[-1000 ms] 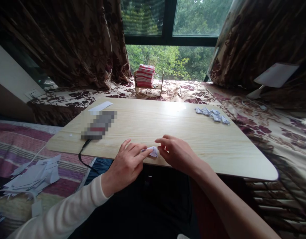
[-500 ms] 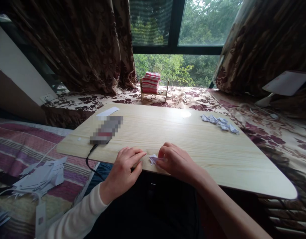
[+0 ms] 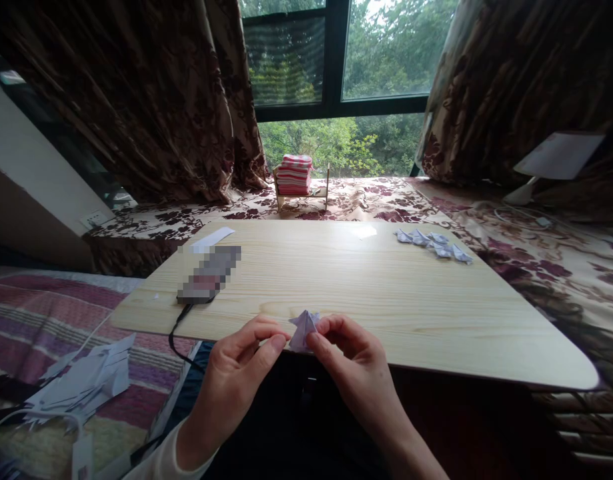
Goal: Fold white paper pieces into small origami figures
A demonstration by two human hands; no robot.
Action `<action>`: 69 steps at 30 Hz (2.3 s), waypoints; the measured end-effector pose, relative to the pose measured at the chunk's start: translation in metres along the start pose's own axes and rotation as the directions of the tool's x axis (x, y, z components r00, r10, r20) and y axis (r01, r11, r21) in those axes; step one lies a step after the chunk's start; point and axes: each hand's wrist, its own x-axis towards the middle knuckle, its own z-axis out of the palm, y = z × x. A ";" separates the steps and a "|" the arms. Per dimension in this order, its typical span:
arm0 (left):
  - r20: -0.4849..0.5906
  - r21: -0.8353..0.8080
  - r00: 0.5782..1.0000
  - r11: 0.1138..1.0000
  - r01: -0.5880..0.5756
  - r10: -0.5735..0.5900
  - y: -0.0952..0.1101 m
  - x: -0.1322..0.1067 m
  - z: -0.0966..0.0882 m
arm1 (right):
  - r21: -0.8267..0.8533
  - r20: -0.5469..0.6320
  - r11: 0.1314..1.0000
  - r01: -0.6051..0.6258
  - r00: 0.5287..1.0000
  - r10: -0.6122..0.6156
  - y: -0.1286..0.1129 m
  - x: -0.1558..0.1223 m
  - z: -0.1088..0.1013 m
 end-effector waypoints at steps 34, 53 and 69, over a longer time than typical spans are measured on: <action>-0.074 -0.146 0.989 0.983 0.114 -0.126 0.001 0.002 0.016 | -0.529 -0.014 0.670 0.522 0.783 -0.621 0.005 -0.012 0.022; 0.007 0.029 0.999 0.999 -0.040 0.040 0.008 0.008 0.001 | -0.222 -0.041 0.944 0.242 0.965 -0.257 -0.007 -0.005 0.006; 0.359 0.230 0.896 0.905 -0.357 0.262 0.022 0.030 -0.019 | -0.374 0.283 0.897 0.235 0.950 -0.130 -0.034 0.005 -0.013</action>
